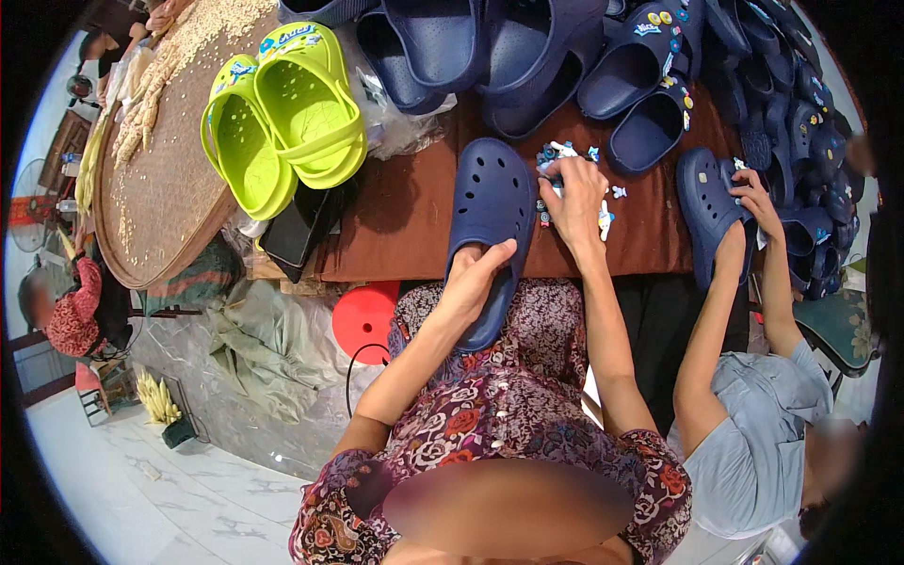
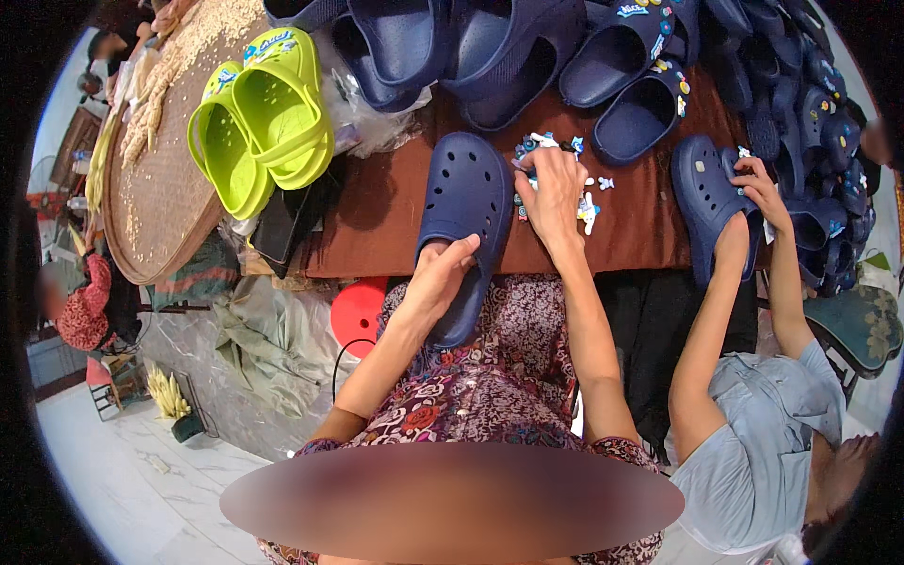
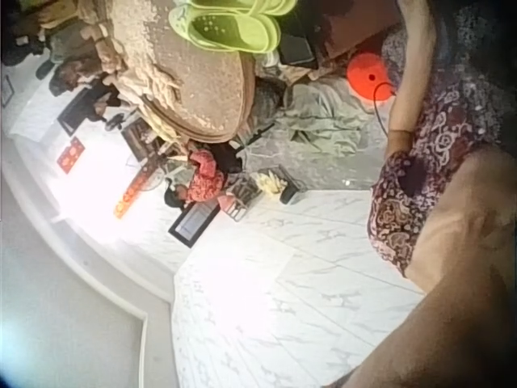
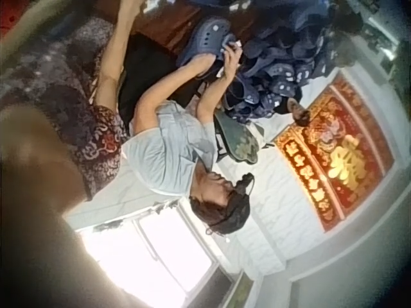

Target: Attaching decorative charms and accessories to blue clogs at a manufacturing station.

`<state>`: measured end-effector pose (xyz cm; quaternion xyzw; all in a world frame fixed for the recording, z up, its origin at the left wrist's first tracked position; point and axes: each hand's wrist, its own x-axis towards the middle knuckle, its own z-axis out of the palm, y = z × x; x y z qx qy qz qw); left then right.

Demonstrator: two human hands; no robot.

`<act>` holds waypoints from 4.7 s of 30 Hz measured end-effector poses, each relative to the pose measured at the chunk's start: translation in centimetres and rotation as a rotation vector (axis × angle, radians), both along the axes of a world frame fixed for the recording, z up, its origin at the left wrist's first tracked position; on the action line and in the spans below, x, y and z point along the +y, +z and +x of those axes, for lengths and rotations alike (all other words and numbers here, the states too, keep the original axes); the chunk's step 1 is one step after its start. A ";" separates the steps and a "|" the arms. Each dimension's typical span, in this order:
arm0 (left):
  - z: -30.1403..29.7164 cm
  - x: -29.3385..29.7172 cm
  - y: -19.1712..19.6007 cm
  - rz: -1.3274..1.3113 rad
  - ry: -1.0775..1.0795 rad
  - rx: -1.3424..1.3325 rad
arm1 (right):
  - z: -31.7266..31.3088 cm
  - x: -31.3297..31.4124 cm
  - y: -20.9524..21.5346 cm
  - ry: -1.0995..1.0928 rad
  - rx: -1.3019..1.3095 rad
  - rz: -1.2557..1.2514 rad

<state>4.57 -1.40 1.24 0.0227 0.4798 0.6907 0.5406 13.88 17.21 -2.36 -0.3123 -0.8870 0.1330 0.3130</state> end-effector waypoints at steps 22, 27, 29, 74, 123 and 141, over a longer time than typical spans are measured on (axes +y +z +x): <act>-0.6 0.3 -2.8 0.085 -0.027 -0.165 | 1.4 -5.7 1.6 0.050 0.273 -0.580; -0.7 0.3 -3.3 0.087 -0.047 -0.167 | 1.2 -5.3 1.4 0.023 0.307 -0.869; -0.7 0.3 -3.1 0.098 -0.065 -0.170 | 1.2 -5.1 1.2 0.053 0.346 -0.871; 0.3 -0.6 -0.4 0.069 0.030 -0.106 | 3.8 -6.2 0.1 -0.197 -0.004 -0.390; 0.1 -0.9 -2.6 0.125 -0.018 -0.098 | 2.1 -8.4 2.7 0.031 0.219 -0.585; 0.5 -1.3 -1.9 0.144 0.076 -0.123 | 3.8 -5.9 0.2 -0.085 0.183 -0.378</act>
